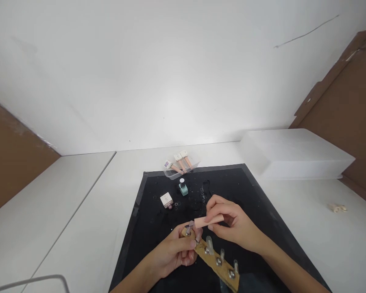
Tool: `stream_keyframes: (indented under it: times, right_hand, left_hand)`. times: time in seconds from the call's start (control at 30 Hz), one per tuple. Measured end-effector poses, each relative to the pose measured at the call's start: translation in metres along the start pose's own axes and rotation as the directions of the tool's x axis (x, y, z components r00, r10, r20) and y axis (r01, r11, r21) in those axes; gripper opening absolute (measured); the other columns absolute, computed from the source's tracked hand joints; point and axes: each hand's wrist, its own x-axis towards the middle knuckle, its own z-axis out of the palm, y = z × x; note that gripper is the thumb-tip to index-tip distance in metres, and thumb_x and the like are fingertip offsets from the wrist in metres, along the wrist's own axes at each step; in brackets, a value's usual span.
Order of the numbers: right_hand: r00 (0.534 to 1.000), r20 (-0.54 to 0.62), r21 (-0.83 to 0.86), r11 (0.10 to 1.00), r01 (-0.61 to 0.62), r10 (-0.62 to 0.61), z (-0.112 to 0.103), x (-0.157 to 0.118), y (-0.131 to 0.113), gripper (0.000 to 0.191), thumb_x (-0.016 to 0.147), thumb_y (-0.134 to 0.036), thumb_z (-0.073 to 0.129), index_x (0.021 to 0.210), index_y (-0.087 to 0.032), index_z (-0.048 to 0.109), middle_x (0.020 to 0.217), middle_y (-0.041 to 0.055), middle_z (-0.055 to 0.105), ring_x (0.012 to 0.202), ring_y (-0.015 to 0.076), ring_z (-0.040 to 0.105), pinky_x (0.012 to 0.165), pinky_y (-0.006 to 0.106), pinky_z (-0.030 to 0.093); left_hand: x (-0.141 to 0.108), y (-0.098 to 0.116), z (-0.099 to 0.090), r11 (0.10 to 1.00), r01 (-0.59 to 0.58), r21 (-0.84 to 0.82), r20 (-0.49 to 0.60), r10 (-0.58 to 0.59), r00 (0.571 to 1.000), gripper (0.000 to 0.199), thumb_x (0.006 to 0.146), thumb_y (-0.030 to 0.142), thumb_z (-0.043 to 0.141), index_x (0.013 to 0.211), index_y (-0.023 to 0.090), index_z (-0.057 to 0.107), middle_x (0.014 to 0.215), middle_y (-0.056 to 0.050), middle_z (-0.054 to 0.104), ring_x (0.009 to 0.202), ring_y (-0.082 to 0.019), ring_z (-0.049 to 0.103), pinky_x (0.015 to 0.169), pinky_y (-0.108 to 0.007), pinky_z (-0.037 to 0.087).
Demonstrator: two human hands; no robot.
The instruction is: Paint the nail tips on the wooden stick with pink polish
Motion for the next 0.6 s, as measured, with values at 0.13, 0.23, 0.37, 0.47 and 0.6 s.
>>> stream_keyframes:
  times: [0.13,0.23,0.37,0.47,0.6]
  right_hand:
    - [0.997,-0.073,0.114,0.993,-0.021,0.029,-0.0027,0.0014,0.0020,0.011,0.072,-0.013,0.067,0.077,-0.022,0.070,0.081,0.0004,0.048,0.063,0.0115,0.045,0.055,0.025,0.036]
    - [0.983,-0.141,0.253,0.964,-0.078,0.116,-0.0033,0.0025,0.0037,0.011,0.065,-0.019,0.075,0.075,-0.022,0.071,0.080,-0.0001,0.048,0.060,0.0103,0.043,0.052,0.024,0.035]
    - [0.959,-0.153,0.382,0.910,-0.163,0.236,-0.0035,0.0022,0.0042,0.014,0.060,-0.021,0.079,0.073,-0.022,0.073,0.084,0.0003,0.051,0.060,0.0097,0.046,0.053,0.023,0.038]
    - [0.947,-0.122,0.418,0.881,-0.222,0.297,-0.0060,0.0014,0.0043,0.017,0.065,-0.023,0.077,0.081,-0.022,0.073,0.083,0.0009,0.055,0.062,0.0102,0.048,0.059,0.024,0.041]
    - [0.932,-0.110,0.459,0.849,-0.261,0.346,-0.0094,0.0019,0.0035,0.021,0.070,-0.027,0.075,0.089,-0.019,0.071,0.069,0.0011,0.059,0.062,0.0121,0.050,0.062,0.026,0.043]
  left_hand:
    - [-0.0004,0.0017,0.0020,1.000,-0.006,0.020,-0.013,0.006,1.000,0.021,0.061,0.022,0.074,0.067,0.015,0.055,0.042,0.006,0.049,0.033,-0.002,0.034,0.036,-0.016,0.020]
    - [-0.0004,0.0017,0.0033,0.998,-0.017,0.062,-0.043,0.020,0.999,0.023,0.059,0.024,0.075,0.065,0.015,0.054,0.040,0.007,0.048,0.032,-0.002,0.033,0.035,-0.016,0.020]
    - [0.0001,0.0000,0.0031,0.989,-0.019,0.147,-0.090,0.032,0.995,0.025,0.057,0.024,0.076,0.068,0.015,0.055,0.043,0.006,0.049,0.032,-0.002,0.035,0.034,-0.016,0.023]
    - [0.0003,-0.0010,0.0025,0.982,-0.007,0.188,-0.124,0.030,0.992,0.026,0.055,0.024,0.077,0.068,0.014,0.056,0.049,0.006,0.051,0.034,-0.002,0.040,0.034,-0.015,0.026]
    - [0.0004,-0.0028,0.0008,0.973,-0.010,0.230,-0.148,0.045,0.988,0.026,0.055,0.024,0.076,0.069,0.014,0.056,0.054,0.005,0.053,0.035,-0.002,0.042,0.034,-0.015,0.028]
